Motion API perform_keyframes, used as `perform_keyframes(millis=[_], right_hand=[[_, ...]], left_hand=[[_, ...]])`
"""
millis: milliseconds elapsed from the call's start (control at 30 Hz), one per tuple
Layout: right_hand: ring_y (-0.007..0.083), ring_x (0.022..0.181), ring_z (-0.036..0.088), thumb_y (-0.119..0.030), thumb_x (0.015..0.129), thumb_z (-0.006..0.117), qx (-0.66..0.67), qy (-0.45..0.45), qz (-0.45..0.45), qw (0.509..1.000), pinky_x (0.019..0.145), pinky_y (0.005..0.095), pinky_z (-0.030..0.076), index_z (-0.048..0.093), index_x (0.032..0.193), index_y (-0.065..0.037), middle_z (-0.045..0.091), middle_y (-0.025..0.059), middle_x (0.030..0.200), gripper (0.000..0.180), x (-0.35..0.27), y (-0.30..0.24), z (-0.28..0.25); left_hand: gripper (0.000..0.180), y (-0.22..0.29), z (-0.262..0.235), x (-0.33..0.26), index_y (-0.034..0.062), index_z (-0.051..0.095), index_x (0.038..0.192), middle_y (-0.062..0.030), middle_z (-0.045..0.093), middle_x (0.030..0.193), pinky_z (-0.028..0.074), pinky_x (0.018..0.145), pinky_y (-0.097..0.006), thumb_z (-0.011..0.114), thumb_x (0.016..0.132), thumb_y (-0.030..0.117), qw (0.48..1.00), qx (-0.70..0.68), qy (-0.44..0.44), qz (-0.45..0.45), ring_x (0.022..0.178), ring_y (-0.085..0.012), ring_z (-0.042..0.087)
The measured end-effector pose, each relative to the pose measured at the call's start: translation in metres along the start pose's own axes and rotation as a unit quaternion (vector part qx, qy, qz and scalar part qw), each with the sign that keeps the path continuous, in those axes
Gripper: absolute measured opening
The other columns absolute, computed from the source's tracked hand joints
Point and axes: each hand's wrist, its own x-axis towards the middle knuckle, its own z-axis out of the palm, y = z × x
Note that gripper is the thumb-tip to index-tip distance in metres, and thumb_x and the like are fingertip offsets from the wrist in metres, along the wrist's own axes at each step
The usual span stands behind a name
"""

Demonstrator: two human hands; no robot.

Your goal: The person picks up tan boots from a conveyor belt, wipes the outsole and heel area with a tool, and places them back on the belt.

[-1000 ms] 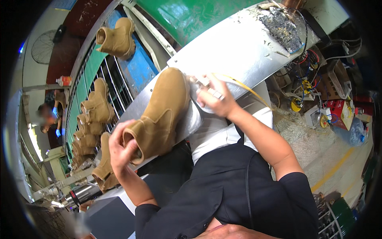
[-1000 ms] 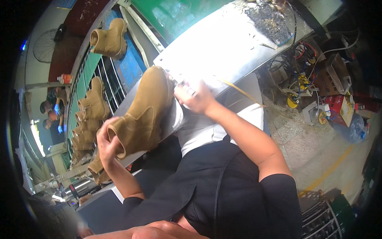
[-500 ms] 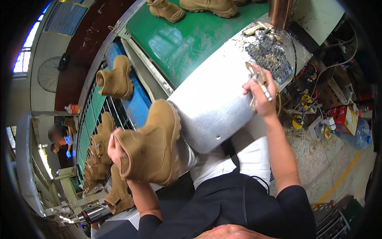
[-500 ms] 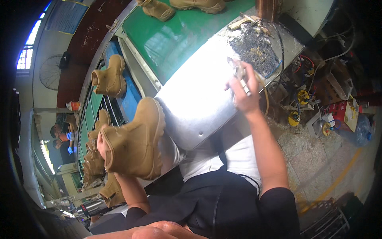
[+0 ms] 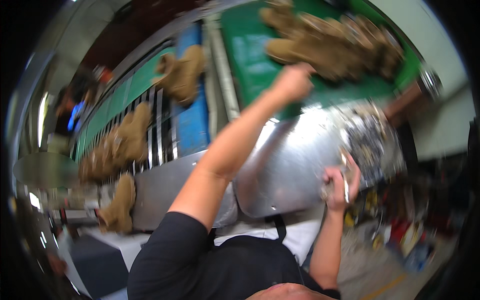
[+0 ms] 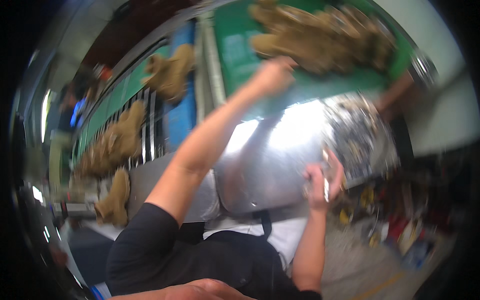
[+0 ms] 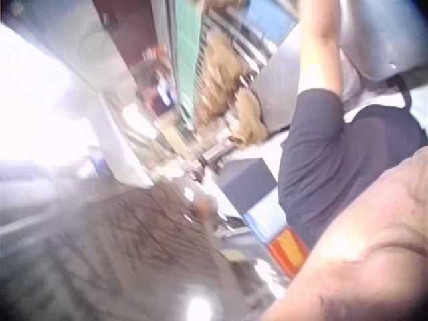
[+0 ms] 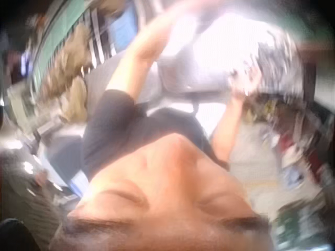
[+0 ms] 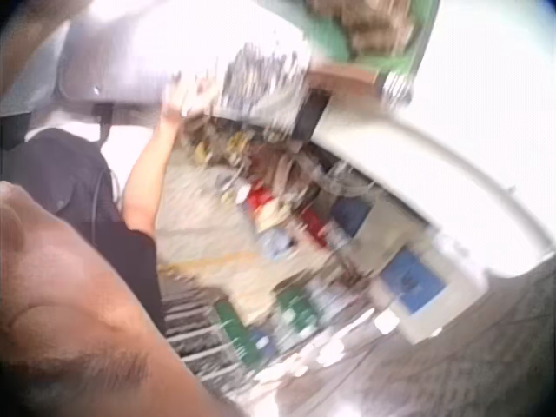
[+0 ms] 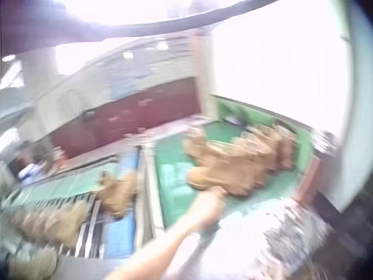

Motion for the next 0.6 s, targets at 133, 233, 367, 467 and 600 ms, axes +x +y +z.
perform_keyframes(millis=[133, 233, 367, 467, 600], right_hand=[[0.0162, 0.069, 0.054, -0.008, 0.086, 0.048, -0.034, 0.013, -0.036, 0.999, 0.081, 0.0382, 0.049, 0.032, 0.137, 0.01, 0.057, 0.0081, 0.072, 0.057, -0.003, 0.007, -0.007], [0.0164, 0.069, 0.053, -0.012, 0.089, 0.049, -0.046, -0.016, -0.04, 0.998, 0.084, 0.0377, 0.048, 0.032, 0.138, 0.011, 0.054, 0.0056, 0.072, 0.057, -0.004, 0.008, -0.002], [0.0154, 0.069, 0.05, -0.011, 0.091, 0.047, -0.032, -0.027, -0.037, 0.998, 0.084, 0.0393, 0.048, 0.031, 0.14, 0.009, 0.053, 0.0051, 0.075, 0.056, -0.004, 0.008, -0.003], [0.0148, 0.069, 0.048, -0.011, 0.091, 0.048, -0.037, -0.033, -0.036, 0.998, 0.082, 0.0376, 0.048, 0.03, 0.142, 0.007, 0.051, 0.0044, 0.075, 0.056, -0.002, 0.009, -0.003], [0.015, 0.068, 0.047, -0.01, 0.091, 0.051, -0.045, -0.021, -0.031, 0.998, 0.076, 0.0348, 0.047, 0.029, 0.145, 0.002, 0.049, 0.0026, 0.072, 0.06, 0.001, 0.014, -0.008]], left_hand=[[0.038, -0.033, -0.063, -0.099, 0.0102, 0.061, 0.123, -0.0143, 0.065, 0.117, 0.05, 0.092, -0.039, 0.068, 0.085, 0.014, 0.997, -0.055, 0.039, 0.032, 0.108, -0.0319, 0.062], [0.03, -0.102, -0.172, -0.194, 0.0089, 0.067, 0.113, -0.0122, 0.067, 0.112, 0.051, 0.087, -0.035, 0.071, 0.083, 0.011, 0.975, 0.018, 0.207, -0.083, 0.102, -0.0272, 0.065], [0.027, -0.192, -0.33, -0.322, 0.0057, 0.067, 0.108, -0.0149, 0.069, 0.104, 0.053, 0.081, -0.038, 0.069, 0.083, 0.016, 0.821, 0.381, 0.378, -0.196, 0.09, -0.031, 0.067], [0.028, -0.259, -0.379, -0.408, 0.0051, 0.069, 0.108, -0.0155, 0.07, 0.101, 0.052, 0.084, -0.038, 0.064, 0.088, 0.025, 0.843, 0.22, 0.245, -0.425, 0.093, -0.0291, 0.067], [0.03, -0.268, -0.351, -0.411, 0.0037, 0.067, 0.111, -0.0166, 0.069, 0.107, 0.05, 0.088, -0.038, 0.06, 0.092, 0.026, 0.863, 0.167, 0.28, -0.385, 0.101, -0.0299, 0.065]])
